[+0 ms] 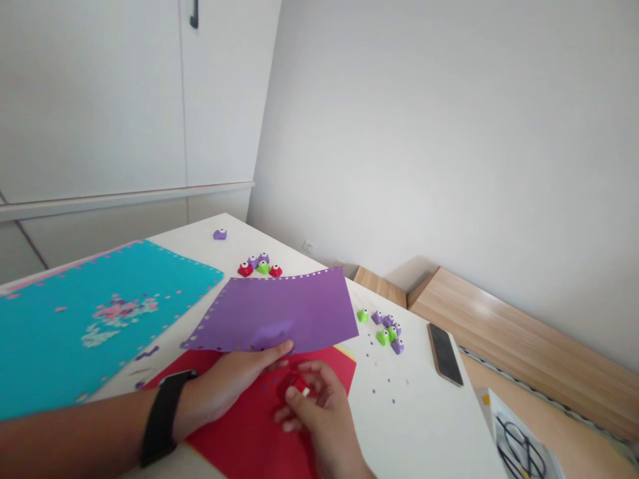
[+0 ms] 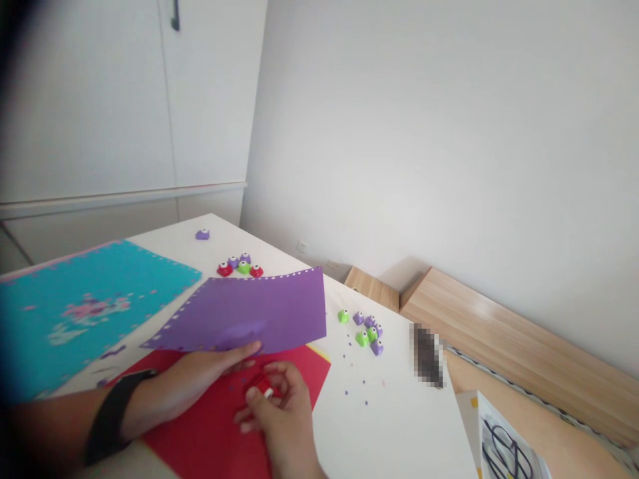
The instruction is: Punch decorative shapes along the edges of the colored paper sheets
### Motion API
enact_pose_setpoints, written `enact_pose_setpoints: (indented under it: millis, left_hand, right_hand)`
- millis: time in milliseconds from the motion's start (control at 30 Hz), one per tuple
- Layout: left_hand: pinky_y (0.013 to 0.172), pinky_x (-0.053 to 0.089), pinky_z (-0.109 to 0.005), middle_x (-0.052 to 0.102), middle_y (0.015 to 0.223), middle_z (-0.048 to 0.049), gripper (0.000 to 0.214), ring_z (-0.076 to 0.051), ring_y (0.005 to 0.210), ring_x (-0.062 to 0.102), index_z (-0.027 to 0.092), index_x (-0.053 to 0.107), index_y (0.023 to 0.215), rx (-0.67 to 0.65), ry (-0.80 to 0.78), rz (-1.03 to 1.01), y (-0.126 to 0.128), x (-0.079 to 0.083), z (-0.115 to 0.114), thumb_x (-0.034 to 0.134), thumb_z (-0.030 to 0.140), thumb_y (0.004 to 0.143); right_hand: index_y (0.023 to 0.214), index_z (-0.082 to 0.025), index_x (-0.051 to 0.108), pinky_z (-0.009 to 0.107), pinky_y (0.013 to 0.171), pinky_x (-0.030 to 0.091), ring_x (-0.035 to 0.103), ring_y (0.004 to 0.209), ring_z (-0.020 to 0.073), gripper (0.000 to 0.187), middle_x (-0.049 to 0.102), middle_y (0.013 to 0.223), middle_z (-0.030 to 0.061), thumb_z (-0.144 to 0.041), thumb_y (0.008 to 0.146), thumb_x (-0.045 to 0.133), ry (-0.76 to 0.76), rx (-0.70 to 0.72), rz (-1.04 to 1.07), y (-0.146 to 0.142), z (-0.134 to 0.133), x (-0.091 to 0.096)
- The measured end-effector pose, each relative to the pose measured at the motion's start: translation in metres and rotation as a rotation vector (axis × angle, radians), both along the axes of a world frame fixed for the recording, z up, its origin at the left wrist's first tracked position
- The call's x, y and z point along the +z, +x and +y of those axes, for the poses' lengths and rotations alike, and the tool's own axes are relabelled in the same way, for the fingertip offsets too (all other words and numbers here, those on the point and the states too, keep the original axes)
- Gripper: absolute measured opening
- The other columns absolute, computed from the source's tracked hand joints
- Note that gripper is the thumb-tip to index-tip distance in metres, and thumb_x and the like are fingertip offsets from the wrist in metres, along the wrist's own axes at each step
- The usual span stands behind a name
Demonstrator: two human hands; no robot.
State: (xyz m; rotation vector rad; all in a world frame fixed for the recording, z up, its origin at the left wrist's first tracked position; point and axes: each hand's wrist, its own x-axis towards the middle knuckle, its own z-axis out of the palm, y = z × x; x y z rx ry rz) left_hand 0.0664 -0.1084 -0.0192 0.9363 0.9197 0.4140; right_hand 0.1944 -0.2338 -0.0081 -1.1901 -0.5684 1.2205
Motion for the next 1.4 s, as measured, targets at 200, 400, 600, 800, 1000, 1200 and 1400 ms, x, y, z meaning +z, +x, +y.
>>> enact_pose_setpoints:
  millis: [200, 400, 600, 800, 1000, 1200, 1400]
  left_hand:
    - [0.095, 0.057, -0.042, 0.08, 0.097, -0.0078, 0.035, -0.035, 0.11, 0.07, 0.024, 0.08, 0.083, 0.007, 0.211, 0.188, -0.002, 0.013, 0.001, 0.081, 0.057, 0.07]
    - [0.104, 0.051, -0.042, 0.08, 0.101, -0.0051, 0.036, -0.034, 0.111, 0.07, 0.026, 0.082, 0.086, -0.049, 0.21, 0.187, -0.004, 0.024, -0.002, 0.078, 0.059, 0.072]
    - [0.117, 0.039, -0.042, 0.08, 0.106, -0.0039, 0.041, -0.031, 0.117, 0.067, 0.029, 0.078, 0.108, 0.042, 0.336, -0.009, -0.003, 0.029, -0.003, 0.077, 0.051, 0.074]
    - [0.11, 0.047, -0.045, 0.081, 0.093, -0.0026, 0.044, -0.033, 0.114, 0.068, 0.031, 0.077, 0.112, 0.009, 0.32, 0.004, -0.004, 0.037, -0.004, 0.076, 0.053, 0.074]
    - [0.112, 0.046, -0.043, 0.081, 0.096, -0.0024, 0.042, -0.032, 0.116, 0.068, 0.03, 0.078, 0.11, -0.006, 0.326, -0.015, -0.005, 0.039, -0.005, 0.075, 0.053, 0.076]
    - [0.123, 0.033, -0.043, 0.081, 0.1, -0.0015, 0.038, -0.028, 0.122, 0.065, 0.028, 0.077, 0.111, 0.002, 0.399, -0.013, -0.007, 0.04, -0.007, 0.073, 0.052, 0.081]
    - [0.123, 0.033, -0.042, 0.08, 0.105, -0.001, 0.044, -0.027, 0.125, 0.063, 0.031, 0.074, 0.119, 0.002, 0.421, -0.014, -0.009, 0.032, -0.006, 0.073, 0.055, 0.082]
  right_hand:
    - [0.103, -0.02, 0.069, 0.034, 0.083, 0.058, 0.075, 0.094, 0.0258, 0.054, 0.073, 0.109, 0.0069, -0.039, 0.06, 0.096, -0.078, -0.105, 0.168, 0.008, 0.004, -0.007]
    - [0.098, -0.02, 0.072, 0.032, 0.078, 0.058, 0.074, 0.101, 0.0289, 0.051, 0.074, 0.114, 0.0113, -0.045, 0.06, 0.095, -0.105, -0.098, 0.175, 0.004, 0.004, -0.009]
    - [0.105, -0.023, 0.07, 0.035, 0.076, 0.059, 0.073, 0.104, 0.0306, 0.052, 0.072, 0.12, 0.0102, -0.045, 0.065, 0.094, -0.095, -0.091, 0.135, 0.001, 0.001, -0.011]
    - [0.111, -0.025, 0.066, 0.033, 0.077, 0.058, 0.072, 0.103, 0.0276, 0.052, 0.068, 0.122, 0.0084, -0.043, 0.069, 0.092, -0.095, -0.096, 0.113, 0.003, 0.002, -0.011]
    - [0.114, -0.026, 0.064, 0.034, 0.082, 0.058, 0.072, 0.105, 0.0274, 0.053, 0.069, 0.118, 0.0066, -0.04, 0.07, 0.092, -0.088, -0.094, 0.125, 0.001, 0.0, -0.011]
    - [0.119, -0.024, 0.061, 0.033, 0.083, 0.057, 0.072, 0.1, 0.0255, 0.059, 0.071, 0.115, 0.0073, -0.038, 0.071, 0.092, -0.054, -0.136, 0.12, -0.004, 0.002, -0.005]
    - [0.114, -0.022, 0.063, 0.032, 0.075, 0.057, 0.073, 0.094, 0.0255, 0.057, 0.072, 0.111, 0.0079, -0.04, 0.068, 0.093, -0.08, -0.164, 0.102, -0.009, 0.002, -0.003]
